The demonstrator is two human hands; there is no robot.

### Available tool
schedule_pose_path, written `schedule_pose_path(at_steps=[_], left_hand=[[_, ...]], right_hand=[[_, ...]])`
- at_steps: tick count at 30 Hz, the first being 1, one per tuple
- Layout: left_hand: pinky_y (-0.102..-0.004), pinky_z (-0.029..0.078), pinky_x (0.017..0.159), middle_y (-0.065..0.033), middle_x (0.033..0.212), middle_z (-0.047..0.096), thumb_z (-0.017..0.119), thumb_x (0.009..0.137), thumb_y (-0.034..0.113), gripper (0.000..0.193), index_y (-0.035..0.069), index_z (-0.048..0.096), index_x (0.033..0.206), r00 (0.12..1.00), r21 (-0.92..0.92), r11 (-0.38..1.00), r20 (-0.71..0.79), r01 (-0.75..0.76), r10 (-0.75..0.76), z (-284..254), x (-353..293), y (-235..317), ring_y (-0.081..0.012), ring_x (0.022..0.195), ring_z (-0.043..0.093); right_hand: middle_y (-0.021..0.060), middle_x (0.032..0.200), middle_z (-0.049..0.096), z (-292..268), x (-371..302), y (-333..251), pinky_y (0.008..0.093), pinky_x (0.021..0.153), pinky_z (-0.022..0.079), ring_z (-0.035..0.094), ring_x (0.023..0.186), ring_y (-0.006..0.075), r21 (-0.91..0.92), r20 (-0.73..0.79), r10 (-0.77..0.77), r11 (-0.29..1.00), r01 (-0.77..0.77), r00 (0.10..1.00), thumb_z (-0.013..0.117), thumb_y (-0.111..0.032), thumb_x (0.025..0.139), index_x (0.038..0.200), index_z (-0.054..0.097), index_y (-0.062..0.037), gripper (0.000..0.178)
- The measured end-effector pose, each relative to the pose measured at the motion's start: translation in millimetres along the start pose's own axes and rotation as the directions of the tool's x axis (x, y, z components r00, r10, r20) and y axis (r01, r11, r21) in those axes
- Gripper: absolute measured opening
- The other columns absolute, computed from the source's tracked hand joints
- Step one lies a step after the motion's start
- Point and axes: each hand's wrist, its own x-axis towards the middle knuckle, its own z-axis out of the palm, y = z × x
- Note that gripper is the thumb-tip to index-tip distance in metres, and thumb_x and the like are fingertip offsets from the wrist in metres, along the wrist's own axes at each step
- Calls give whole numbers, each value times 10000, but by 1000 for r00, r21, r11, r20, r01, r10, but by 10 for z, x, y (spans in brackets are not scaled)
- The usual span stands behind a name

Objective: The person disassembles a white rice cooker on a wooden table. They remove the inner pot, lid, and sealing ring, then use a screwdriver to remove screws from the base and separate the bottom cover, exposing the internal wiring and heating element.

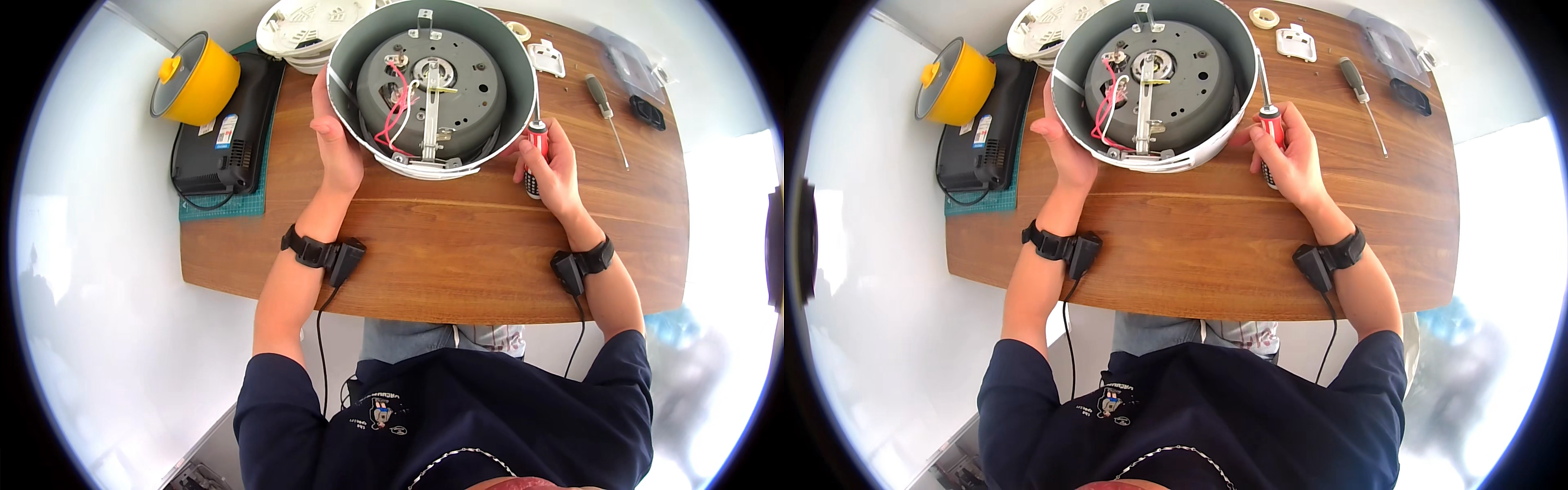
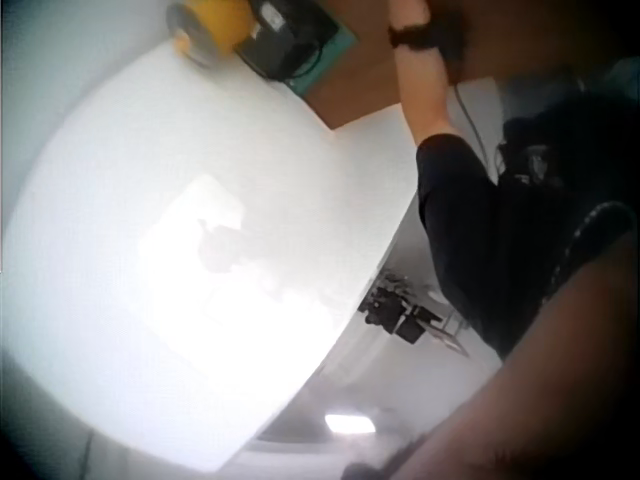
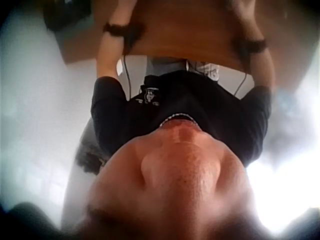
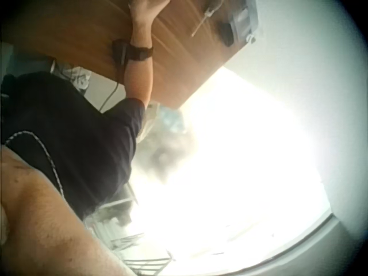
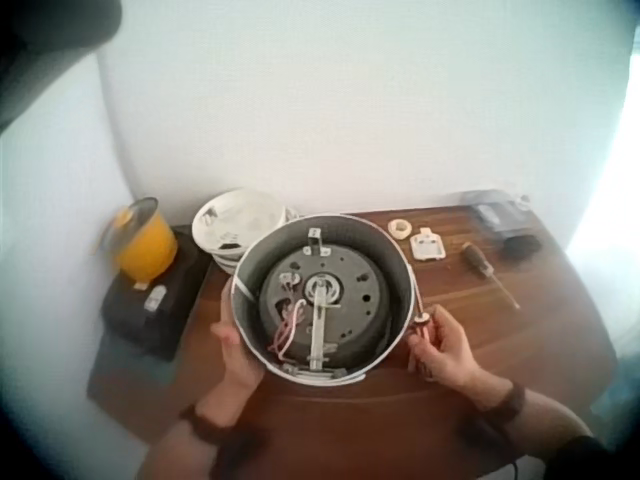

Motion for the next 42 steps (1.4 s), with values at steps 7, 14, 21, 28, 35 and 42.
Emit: schedule_pose_path(at_steps=[7,14,21,28,35,42], left_hand=[[-403,285,1206,-191,1581,340,501,1049,421,801,-41,166,1610,955,132,946,3,-296,298,119,22,25,-272,1443,375],[-403,306,1192,-191,1559,362,477,1049,399,758,-36,188,1599,958,94,957,-61,-275,282,174,-16,-26,-270,1417,393],[-407,326,1176,-210,1540,385,460,1051,487,803,-52,198,1586,955,126,955,-90,-269,281,169,-38,9,-278,1397,419],[-415,336,1170,-211,1534,391,438,1052,519,810,-50,209,1581,964,67,968,-102,-241,247,169,-25,-79,-282,1390,430],[-421,360,1163,-203,1537,382,438,1027,557,826,-25,238,1578,919,212,913,-113,-349,378,138,19,-189,-283,1396,433],[-428,398,1144,-192,1528,404,484,982,658,919,28,215,1595,972,82,981,-148,-173,184,184,-37,-11,-280,1372,471]], right_hand=[[60,880,677,-5,31,8,241,613,494,607,664,96,-30,-127,-152,988,149,980,536,-192,1085,1439,497,-5,402],[24,872,577,42,80,-706,265,687,530,578,727,104,-41,-257,-225,974,222,940,552,-186,1064,1472,472,-13,451],[100,1199,651,313,-3,-1638,278,891,544,642,1060,148,-446,-64,-382,837,316,922,733,-20,914,1461,476,2,605],[293,1180,673,449,281,-1756,286,658,568,694,809,219,-208,-183,-723,691,693,666,663,-155,958,1325,517,81,460],[298,1069,685,649,388,-1785,273,664,554,690,786,216,-343,63,-862,455,822,503,650,-174,893,1275,511,87,484],[214,990,681,771,403,-1742,273,741,549,660,791,183,-422,153,-869,373,826,470,704,-286,881,1284,493,57,569]])
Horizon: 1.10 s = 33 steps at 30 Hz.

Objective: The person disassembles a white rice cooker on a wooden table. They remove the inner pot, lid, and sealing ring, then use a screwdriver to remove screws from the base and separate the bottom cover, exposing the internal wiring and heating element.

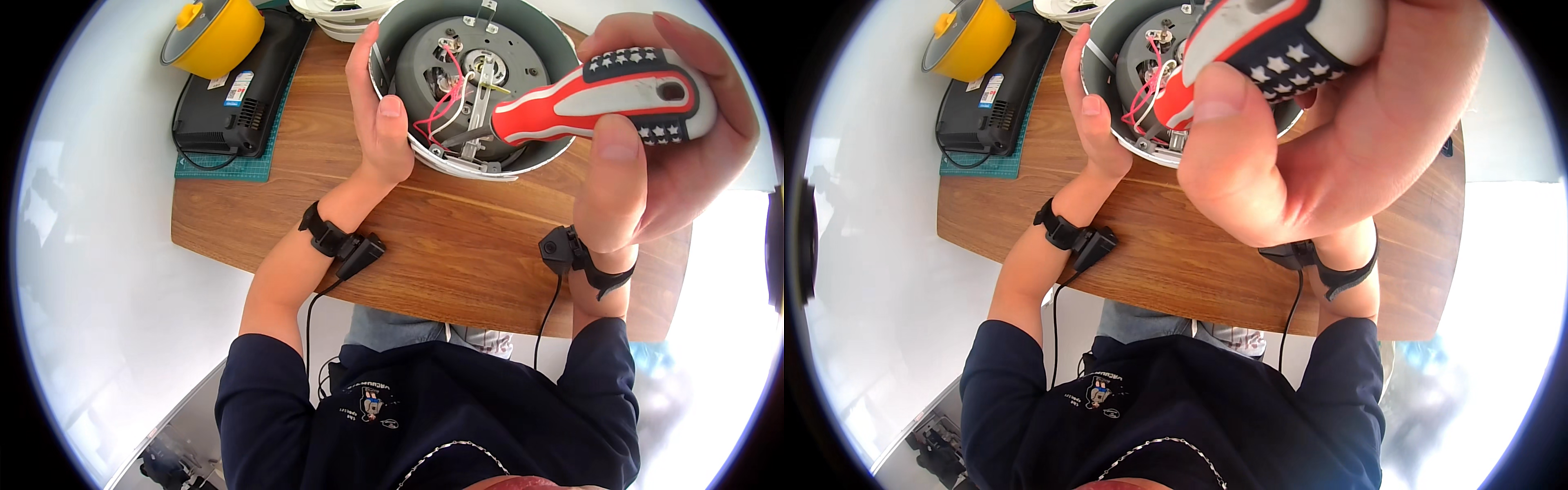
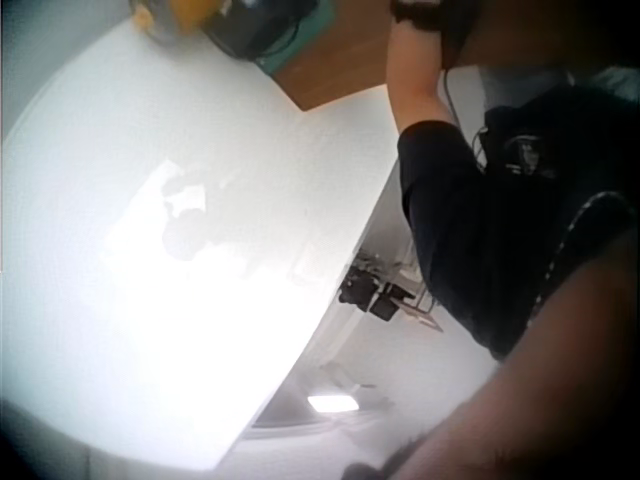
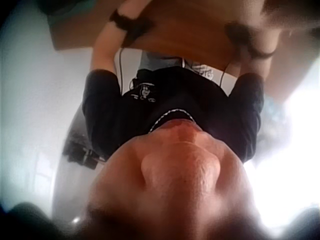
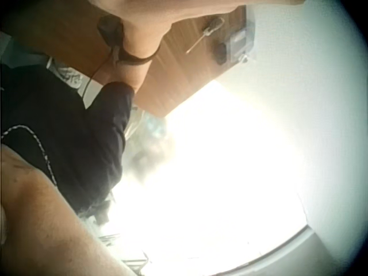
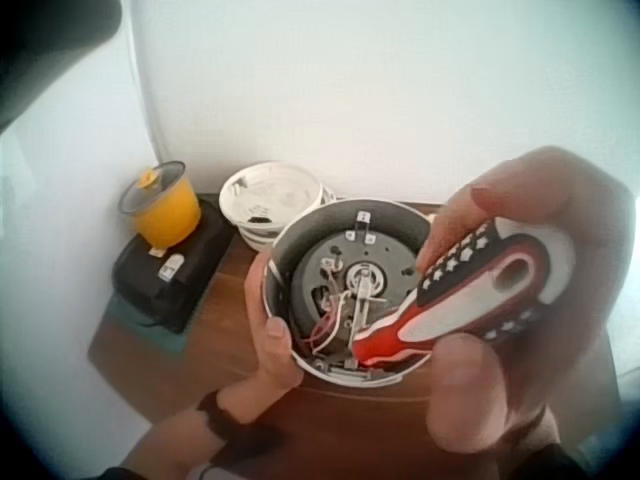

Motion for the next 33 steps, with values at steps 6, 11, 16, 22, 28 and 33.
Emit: schedule_pose_path(at_steps=[6,11,16,22,28,33], left_hand=[[-433,386,1151,-193,1522,413,472,986,660,914,27,217,1594,1000,-3,1000,-12,-1,0,10,1,-31,-283,1369,473],[-424,359,1162,-199,1525,404,443,1011,618,871,1,226,1586,999,-5,1000,-46,-25,25,121,34,89,-283,1385,451],[-495,423,1135,-209,1515,432,470,988,657,873,64,245,1588,999,-66,997,28,31,-30,69,-7,82,-311,1370,491],[-417,353,1165,-196,1531,390,430,1041,547,805,-31,247,1572,988,-22,988,11,-155,156,15,43,-144,-278,1393,433],[-428,345,1167,-199,1530,390,436,1033,557,828,-46,240,1565,976,95,972,53,-217,213,-3,69,-35,-282,1379,439],[-434,333,1176,-200,1537,383,443,1024,574,857,-46,221,1572,981,-72,980,45,-183,186,75,103,-83,-281,1380,435]], right_hand=[[173,929,622,182,8,-133,270,656,511,608,714,153,-76,-47,-24,997,20,999,720,-359,895,1262,447,50,613],[175,943,586,184,50,-161,277,627,498,595,708,146,-72,-25,-147,987,144,989,746,-409,887,1266,404,51,687],[199,1030,587,375,90,-110,293,693,522,608,773,171,276,-41,-123,953,129,992,752,-340,929,1329,404,96,686],[115,948,657,561,331,81,270,698,483,560,731,143,626,43,-284,755,196,958,741,-278,947,1344,561,144,607],[180,1073,730,589,428,-66,308,720,534,656,813,210,651,52,-312,731,205,949,797,-144,880,1202,675,106,425],[230,1131,716,900,299,315,375,809,566,692,926,292,792,-275,-358,441,421,892,804,-122,881,1192,668,100,405]])
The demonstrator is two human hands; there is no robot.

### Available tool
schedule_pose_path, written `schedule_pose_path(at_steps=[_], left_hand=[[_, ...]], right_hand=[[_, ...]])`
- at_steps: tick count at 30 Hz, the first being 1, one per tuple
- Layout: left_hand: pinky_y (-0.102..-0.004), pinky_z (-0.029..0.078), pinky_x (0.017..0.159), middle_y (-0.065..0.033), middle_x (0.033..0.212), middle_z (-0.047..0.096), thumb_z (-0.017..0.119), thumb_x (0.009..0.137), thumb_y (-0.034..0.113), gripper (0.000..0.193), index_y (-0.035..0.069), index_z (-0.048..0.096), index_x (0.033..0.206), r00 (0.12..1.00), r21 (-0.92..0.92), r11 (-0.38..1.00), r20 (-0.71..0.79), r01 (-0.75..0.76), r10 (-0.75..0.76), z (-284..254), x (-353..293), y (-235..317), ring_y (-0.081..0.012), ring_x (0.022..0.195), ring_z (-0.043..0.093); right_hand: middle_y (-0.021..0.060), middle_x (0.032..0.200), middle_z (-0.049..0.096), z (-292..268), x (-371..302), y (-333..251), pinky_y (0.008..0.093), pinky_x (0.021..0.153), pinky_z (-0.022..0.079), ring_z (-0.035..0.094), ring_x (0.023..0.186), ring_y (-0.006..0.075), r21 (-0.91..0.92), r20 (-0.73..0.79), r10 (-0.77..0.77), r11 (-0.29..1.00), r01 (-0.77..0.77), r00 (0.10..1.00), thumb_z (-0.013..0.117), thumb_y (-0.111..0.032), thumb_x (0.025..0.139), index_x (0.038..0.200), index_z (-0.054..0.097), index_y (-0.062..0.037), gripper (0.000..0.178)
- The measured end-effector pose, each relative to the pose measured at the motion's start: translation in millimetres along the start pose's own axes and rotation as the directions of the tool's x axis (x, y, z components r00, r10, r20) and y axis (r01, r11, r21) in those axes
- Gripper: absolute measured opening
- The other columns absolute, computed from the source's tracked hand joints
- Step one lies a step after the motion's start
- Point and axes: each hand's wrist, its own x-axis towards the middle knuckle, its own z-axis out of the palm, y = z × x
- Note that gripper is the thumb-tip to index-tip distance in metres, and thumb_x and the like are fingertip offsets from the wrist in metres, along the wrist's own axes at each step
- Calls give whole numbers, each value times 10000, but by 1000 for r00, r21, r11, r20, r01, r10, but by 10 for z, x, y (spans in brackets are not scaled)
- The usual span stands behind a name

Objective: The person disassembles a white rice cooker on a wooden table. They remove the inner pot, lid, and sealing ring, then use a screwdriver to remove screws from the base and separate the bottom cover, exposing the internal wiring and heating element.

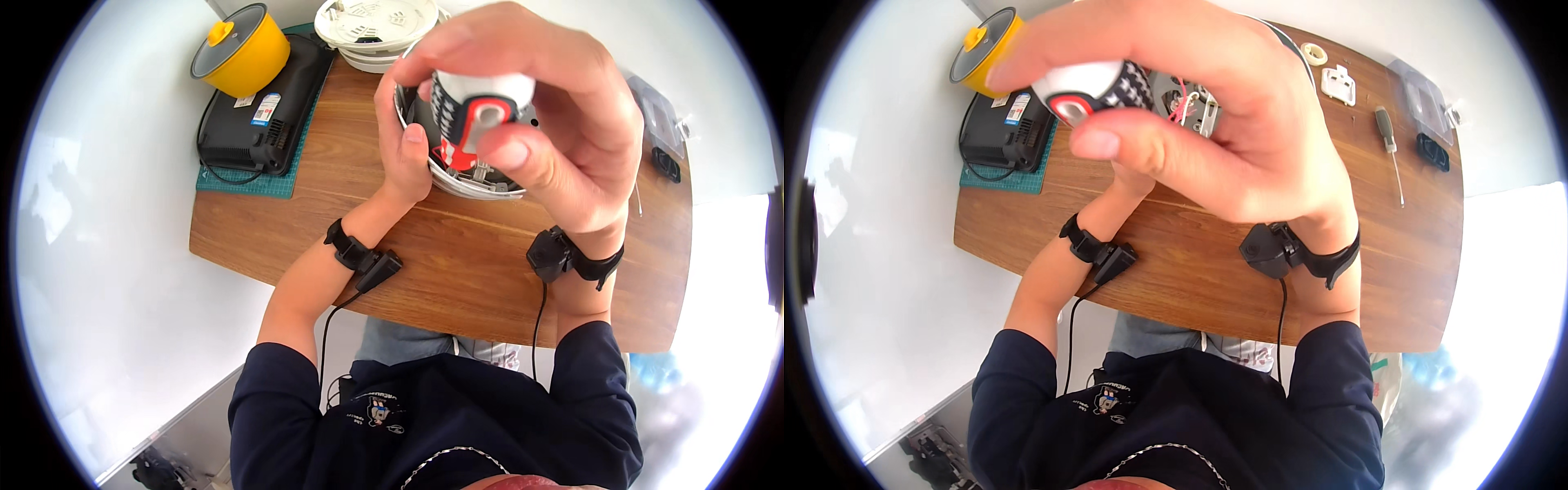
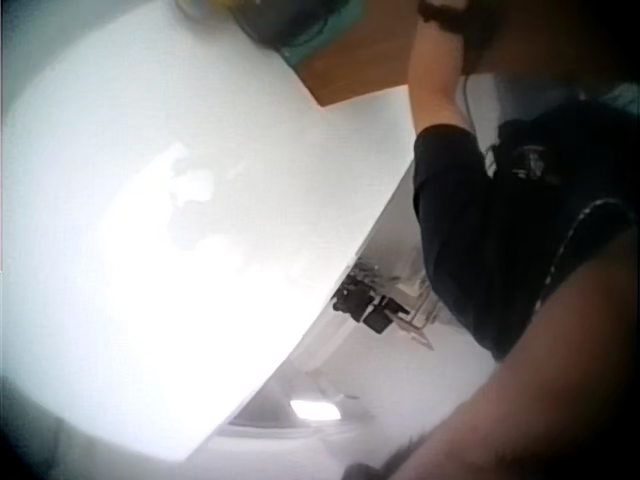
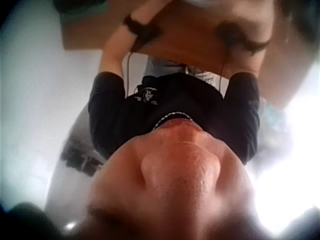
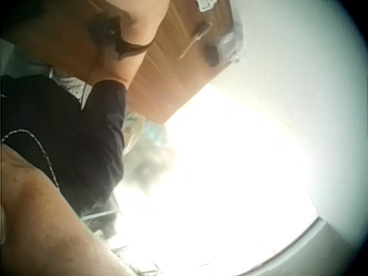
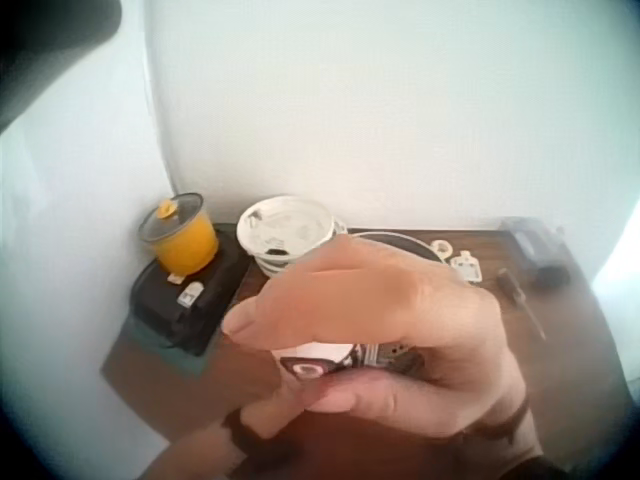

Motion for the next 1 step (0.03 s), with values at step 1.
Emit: schedule_pose_path(at_steps=[1], left_hand=[[-434,333,1176,-200,1537,383,443,1024,574,857,-46,221,1572,1000,-4,1000,14,9,-8,15,-12,-13,-281,1380,435]], right_hand=[[218,1151,717,-5,-14,-12,369,826,559,681,958,292,-4,4,11,1000,-11,1000,800,-131,887,1213,663,95,419]])
